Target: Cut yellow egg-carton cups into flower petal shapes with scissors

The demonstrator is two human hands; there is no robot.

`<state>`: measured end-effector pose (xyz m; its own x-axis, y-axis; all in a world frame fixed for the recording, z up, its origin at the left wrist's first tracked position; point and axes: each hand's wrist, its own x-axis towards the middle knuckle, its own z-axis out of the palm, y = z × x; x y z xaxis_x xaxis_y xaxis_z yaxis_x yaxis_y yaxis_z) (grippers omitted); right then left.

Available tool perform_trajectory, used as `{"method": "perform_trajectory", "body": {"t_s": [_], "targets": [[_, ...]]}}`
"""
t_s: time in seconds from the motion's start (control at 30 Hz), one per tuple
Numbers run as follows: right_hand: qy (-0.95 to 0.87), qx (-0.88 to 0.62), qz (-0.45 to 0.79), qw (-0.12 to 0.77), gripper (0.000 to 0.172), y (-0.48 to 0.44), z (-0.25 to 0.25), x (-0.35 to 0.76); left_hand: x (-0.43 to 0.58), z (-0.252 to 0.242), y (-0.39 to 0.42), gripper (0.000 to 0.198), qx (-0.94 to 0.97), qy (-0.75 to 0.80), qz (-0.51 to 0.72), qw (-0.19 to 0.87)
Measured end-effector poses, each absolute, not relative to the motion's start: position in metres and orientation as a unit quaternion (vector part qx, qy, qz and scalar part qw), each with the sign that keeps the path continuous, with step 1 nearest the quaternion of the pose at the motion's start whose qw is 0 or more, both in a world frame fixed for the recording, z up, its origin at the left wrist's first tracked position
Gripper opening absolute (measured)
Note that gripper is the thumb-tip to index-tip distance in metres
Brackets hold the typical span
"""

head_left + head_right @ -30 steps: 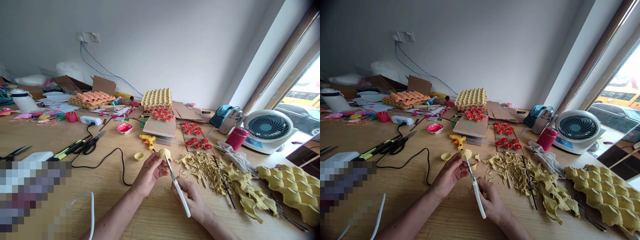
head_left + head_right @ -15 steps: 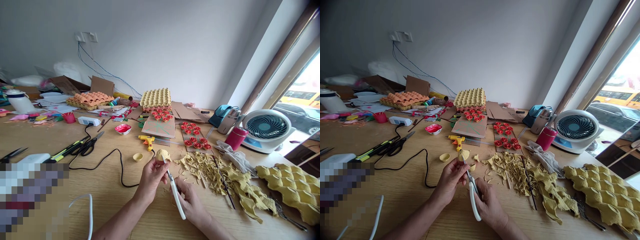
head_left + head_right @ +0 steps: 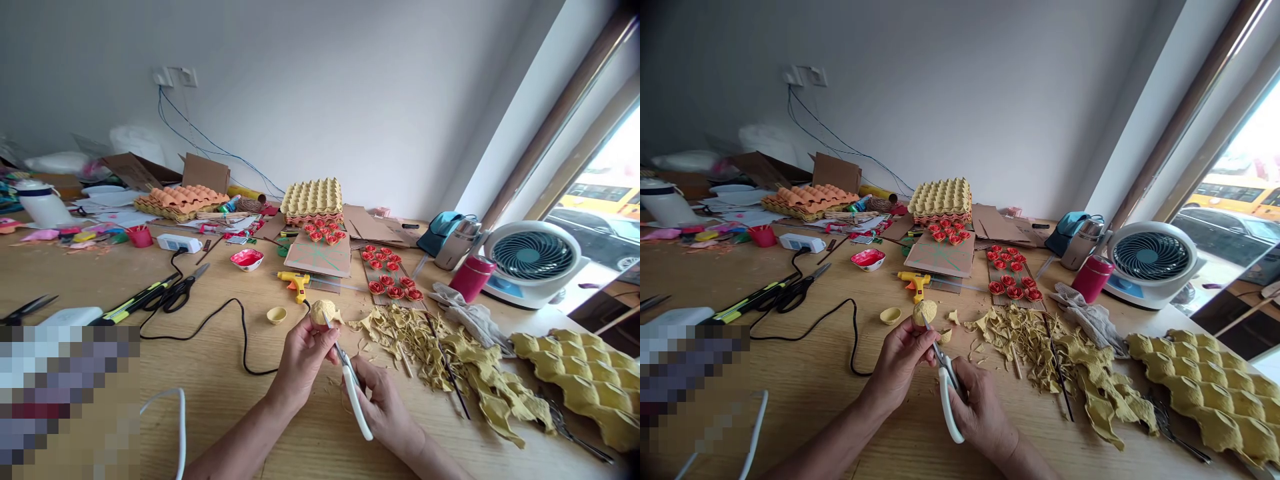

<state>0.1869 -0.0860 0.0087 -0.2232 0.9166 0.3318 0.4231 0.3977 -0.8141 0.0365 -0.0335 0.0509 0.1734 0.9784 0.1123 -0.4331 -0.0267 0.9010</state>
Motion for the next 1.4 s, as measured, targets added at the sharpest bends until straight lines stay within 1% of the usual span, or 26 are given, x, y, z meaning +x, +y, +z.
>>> {"method": "perform_trajectory", "body": {"t_s": [0.17,0.4,0.57,0.67,0.77,0.87,0.93,1.07,1.23,1.4], "targets": [[-0.726,-0.462,0.293,0.416,0.036,-0.084,0.007,0.188,0.036,0.051,-0.034,0.033,0.450,0.305,0.559,0.626],[-0.724,-0.467,0.292,0.415,0.036,-0.081,0.008,0.189,0.030,0.059,-0.034,0.036,0.414,0.263,0.565,0.663],[-0.727,-0.476,0.312,0.383,0.032,-0.081,0.007,0.188,0.022,0.058,-0.025,0.036,0.388,0.277,0.584,0.656],[-0.735,-0.478,0.325,0.355,0.032,-0.079,0.006,0.190,0.017,0.059,-0.018,0.032,0.376,0.283,0.603,0.644],[-0.742,-0.484,0.303,0.350,0.030,-0.077,0.005,0.195,0.012,0.060,-0.013,0.024,0.366,0.258,0.614,0.650],[-0.731,-0.492,0.280,0.381,0.030,-0.075,0.007,0.200,0.010,0.057,-0.009,0.020,0.343,0.231,0.608,0.678],[-0.710,-0.490,0.294,0.412,0.029,-0.074,0.009,0.203,0.010,0.054,-0.007,0.022,0.334,0.230,0.585,0.703],[-0.630,-0.475,0.384,0.480,0.030,-0.071,0.011,0.205,0.014,0.046,-0.007,0.031,0.346,0.250,0.517,0.742],[-0.528,-0.436,0.482,0.547,0.045,-0.068,0.017,0.206,0.020,0.042,-0.013,0.039,0.430,0.281,0.394,0.762],[-0.448,-0.401,0.547,0.582,0.043,-0.068,0.017,0.206,0.025,0.040,-0.017,0.047,0.495,0.293,0.310,0.757]]}}
